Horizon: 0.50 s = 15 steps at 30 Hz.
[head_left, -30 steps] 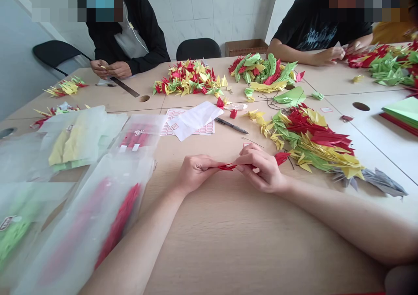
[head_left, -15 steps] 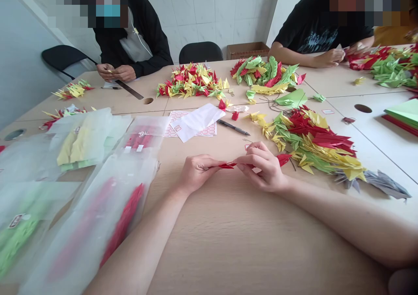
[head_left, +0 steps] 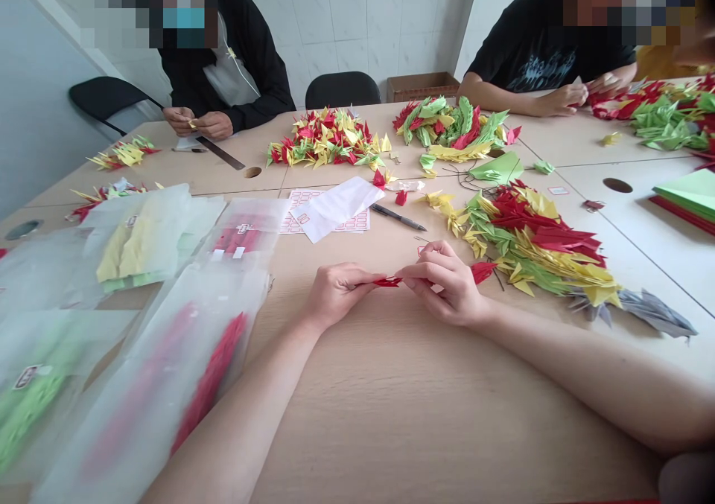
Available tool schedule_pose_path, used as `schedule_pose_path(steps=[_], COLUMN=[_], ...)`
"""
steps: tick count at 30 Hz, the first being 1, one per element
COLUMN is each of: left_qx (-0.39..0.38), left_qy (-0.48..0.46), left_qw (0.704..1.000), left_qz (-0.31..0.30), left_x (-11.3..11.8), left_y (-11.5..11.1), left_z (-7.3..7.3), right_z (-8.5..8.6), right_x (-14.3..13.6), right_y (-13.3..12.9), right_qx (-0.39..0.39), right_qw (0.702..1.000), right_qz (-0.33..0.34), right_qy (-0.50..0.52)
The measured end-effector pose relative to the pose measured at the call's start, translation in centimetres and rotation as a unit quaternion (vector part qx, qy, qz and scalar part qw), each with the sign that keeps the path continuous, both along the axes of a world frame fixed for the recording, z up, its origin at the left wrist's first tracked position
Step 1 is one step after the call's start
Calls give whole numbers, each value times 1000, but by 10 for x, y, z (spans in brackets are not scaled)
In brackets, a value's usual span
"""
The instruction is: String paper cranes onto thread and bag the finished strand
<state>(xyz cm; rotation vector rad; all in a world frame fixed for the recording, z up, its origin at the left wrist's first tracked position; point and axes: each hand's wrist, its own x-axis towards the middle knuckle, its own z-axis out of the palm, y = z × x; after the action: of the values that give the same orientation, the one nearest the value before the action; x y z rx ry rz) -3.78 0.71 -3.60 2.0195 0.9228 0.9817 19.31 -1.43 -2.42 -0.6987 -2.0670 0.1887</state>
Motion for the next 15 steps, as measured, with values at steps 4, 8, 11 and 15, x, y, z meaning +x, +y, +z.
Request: schedule_pose_path(steps=[4, 8, 11, 15], left_qx=[5, 7, 9, 9], left_qy=[3, 2, 4, 9], left_qw=[1000, 1000, 1000, 1000], left_qz=[0, -4, -6, -2], left_x=[0, 1, 1, 1], left_y=[0, -1, -1, -1], left_z=[1, 2, 2, 2], right_z=[0, -1, -1, -1], right_x=[0, 0, 0, 0], right_y=[0, 0, 0, 0], right_qx=[-9, -11, -13, -14], right_qw=[1000, 1000, 1000, 1000], right_qz=[0, -8, -4, 9], right_qy=[5, 7, 7, 6])
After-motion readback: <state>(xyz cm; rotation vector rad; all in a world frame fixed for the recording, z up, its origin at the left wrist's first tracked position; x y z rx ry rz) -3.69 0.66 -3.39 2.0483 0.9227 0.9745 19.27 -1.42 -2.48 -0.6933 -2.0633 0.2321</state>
